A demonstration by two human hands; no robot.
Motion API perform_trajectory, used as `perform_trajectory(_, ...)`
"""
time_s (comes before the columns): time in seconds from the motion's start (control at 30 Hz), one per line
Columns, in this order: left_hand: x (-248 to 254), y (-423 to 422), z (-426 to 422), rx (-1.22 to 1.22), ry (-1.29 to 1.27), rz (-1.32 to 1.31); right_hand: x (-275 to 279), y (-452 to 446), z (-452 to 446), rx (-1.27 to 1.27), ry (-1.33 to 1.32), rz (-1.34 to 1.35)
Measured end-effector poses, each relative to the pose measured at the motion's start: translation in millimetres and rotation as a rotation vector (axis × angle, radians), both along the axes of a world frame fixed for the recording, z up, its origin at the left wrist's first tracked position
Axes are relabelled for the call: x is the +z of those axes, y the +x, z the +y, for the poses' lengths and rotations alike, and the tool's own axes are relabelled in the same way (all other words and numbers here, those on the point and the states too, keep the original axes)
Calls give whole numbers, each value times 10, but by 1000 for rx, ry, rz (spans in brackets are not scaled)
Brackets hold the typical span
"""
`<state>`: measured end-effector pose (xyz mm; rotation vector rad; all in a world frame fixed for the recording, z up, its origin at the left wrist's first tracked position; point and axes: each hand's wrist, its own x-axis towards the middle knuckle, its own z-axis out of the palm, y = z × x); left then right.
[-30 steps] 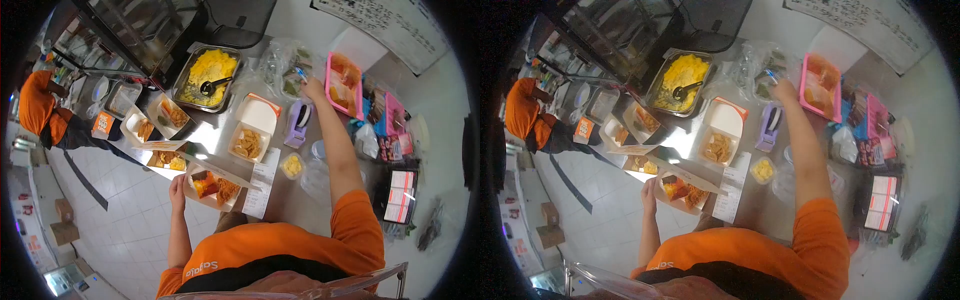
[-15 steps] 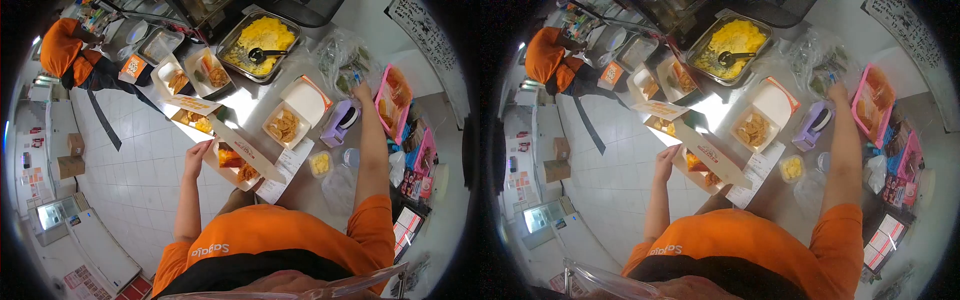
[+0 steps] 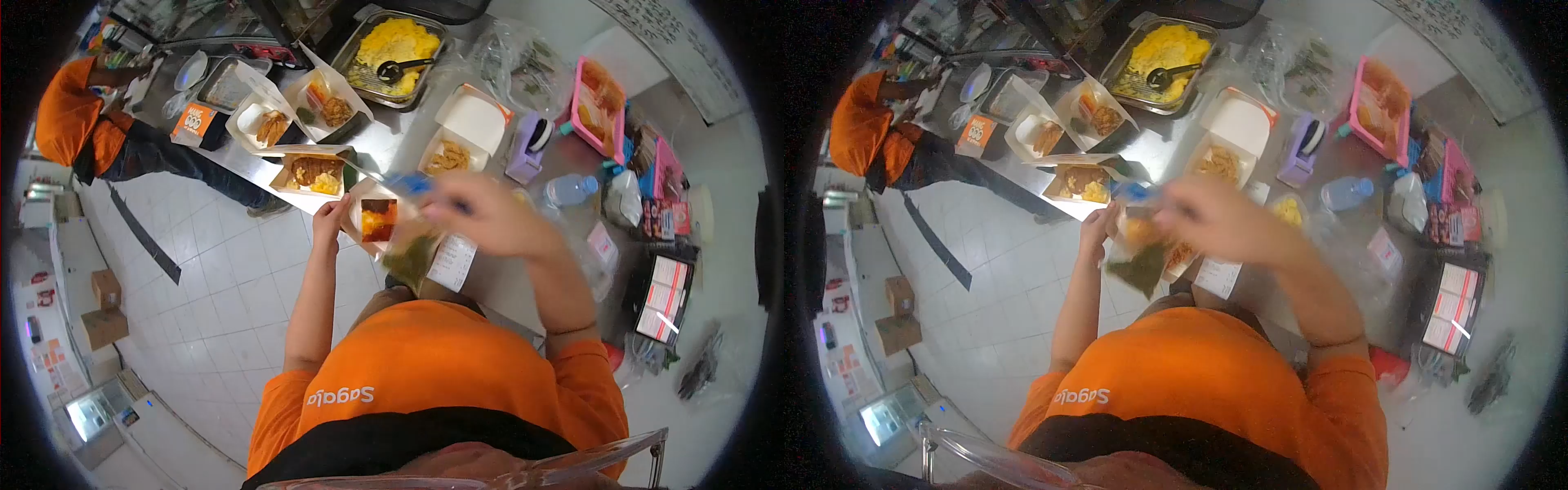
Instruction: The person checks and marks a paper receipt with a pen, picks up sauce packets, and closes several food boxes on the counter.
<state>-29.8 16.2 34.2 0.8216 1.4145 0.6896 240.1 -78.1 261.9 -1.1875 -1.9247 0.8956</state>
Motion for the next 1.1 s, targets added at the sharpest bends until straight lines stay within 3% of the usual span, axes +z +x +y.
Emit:
perform_trajectory(0.13, -62, -33, 6, -15, 101, -25, -698, -819, 92, -83, -287, -477)
perform_trajectory(0.23, 24, -85, -163, 45, 160, -102, -1149, -999, 98, -495, -40, -745)
perform_trajectory(0.27, 51, -102, -211, 68, 179, -134, -1184, -1006, 4, -501, -56, -680)
perform_trajectory(0.37, -65, -157, -518, 175, 840, 326, -1030, -943, -504, -511, 152, -232)
perform_trajectory(0.43, -38, -208, -821, -107, 1265, 487, -1140, -748, -964, -638, 452, 13)
perform_trajectory(0.5, 171, -100, -1151, -679, 1468, 126, -1348, -617, -1224, -1106, 557, 97)
perform_trajectory(0.57, 93, 127, -1389, -1292, 1422, -101, -1825, -446, -1544, -1494, 137, 582)
perform_trajectory(0.63, 255, 505, -1575, -1578, 1386, -40, -2059, -295, -1698, -1525, 10, 769)
perform_trajectory(0.73, 253, 843, -1728, -1424, 1360, 588, -2133, -248, -1634, -1548, -10, 1018)
perform_trajectory(0.77, 214, 910, -1745, -1494, 1322, 603, -2153, -266, -1594, -1557, 12, 1096)
perform_trajectory(0.87, 66, 1020, -1867, -1609, 1269, 558, -2430, -272, -1610, -1498, -20, 807)
perform_trajectory(0.97, 116, 1141, -2004, -1719, 1255, 519, -2527, -295, -1642, -1436, -108, 854)
perform_trajectory(1.1, -4, 1220, -1916, -1661, 1104, 306, -2821, -326, -1706, -1403, -76, 544)
